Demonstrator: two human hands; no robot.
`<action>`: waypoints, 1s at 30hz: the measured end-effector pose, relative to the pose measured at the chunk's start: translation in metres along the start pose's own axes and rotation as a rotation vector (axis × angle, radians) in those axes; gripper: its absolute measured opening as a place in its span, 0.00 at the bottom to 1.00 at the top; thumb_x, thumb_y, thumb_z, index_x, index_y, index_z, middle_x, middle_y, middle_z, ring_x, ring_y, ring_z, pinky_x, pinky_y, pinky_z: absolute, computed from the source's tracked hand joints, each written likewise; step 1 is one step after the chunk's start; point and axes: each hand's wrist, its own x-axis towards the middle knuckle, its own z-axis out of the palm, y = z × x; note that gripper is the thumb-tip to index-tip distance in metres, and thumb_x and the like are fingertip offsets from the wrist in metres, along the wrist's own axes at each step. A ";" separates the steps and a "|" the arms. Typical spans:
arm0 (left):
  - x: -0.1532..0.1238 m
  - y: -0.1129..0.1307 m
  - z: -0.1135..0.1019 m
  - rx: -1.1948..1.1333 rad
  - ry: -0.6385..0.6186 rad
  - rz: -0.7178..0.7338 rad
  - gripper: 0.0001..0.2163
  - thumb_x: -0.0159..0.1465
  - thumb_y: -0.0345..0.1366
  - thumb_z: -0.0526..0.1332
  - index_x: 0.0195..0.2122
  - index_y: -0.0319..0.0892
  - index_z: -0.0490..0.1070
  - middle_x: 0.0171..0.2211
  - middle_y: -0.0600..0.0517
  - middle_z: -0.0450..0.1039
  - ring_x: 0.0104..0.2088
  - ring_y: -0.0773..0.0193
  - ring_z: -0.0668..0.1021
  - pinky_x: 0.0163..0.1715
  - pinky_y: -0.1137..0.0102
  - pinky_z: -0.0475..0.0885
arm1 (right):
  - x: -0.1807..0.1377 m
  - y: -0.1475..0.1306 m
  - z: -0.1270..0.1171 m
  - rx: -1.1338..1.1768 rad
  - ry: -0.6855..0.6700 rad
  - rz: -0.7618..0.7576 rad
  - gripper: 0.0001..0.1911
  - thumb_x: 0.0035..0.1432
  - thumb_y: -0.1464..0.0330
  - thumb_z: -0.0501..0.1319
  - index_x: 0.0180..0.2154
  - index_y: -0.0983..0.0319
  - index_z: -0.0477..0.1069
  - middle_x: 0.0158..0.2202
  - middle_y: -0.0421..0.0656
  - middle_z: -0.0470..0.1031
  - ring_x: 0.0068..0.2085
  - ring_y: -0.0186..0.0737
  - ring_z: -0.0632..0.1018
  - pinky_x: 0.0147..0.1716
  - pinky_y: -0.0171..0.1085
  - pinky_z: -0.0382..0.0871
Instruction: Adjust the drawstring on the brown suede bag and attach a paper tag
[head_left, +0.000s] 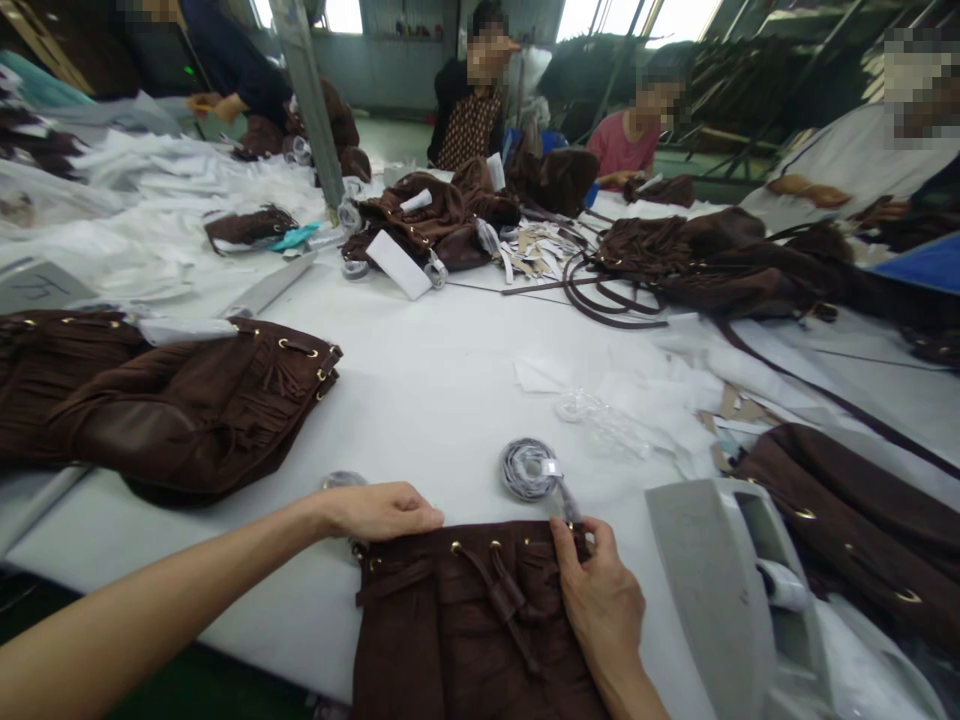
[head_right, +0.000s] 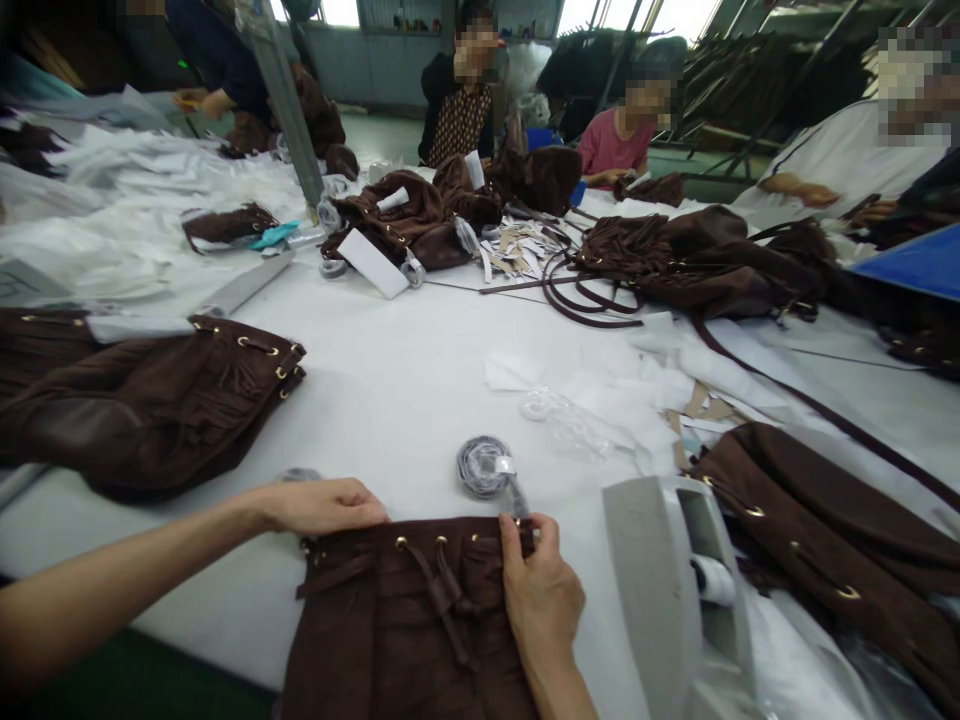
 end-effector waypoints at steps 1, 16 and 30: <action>-0.003 -0.002 0.002 -0.033 -0.004 0.017 0.19 0.60 0.51 0.56 0.26 0.39 0.70 0.19 0.58 0.62 0.20 0.73 0.61 0.19 0.77 0.55 | 0.000 0.000 0.000 -0.001 0.005 -0.002 0.22 0.61 0.48 0.48 0.43 0.57 0.65 0.19 0.40 0.72 0.26 0.51 0.76 0.25 0.36 0.55; -0.042 -0.003 0.007 0.233 0.444 0.132 0.12 0.60 0.46 0.59 0.34 0.42 0.68 0.28 0.57 0.66 0.29 0.69 0.67 0.29 0.74 0.60 | 0.004 0.001 -0.002 0.089 0.005 0.039 0.23 0.58 0.47 0.49 0.41 0.57 0.67 0.19 0.41 0.72 0.26 0.52 0.76 0.25 0.38 0.57; -0.055 -0.032 0.033 0.645 0.532 0.164 0.10 0.65 0.36 0.52 0.27 0.42 0.63 0.29 0.54 0.65 0.31 0.66 0.69 0.31 0.71 0.60 | 0.001 0.001 -0.002 0.076 0.003 0.001 0.23 0.59 0.49 0.48 0.43 0.59 0.67 0.20 0.40 0.72 0.25 0.49 0.75 0.25 0.37 0.56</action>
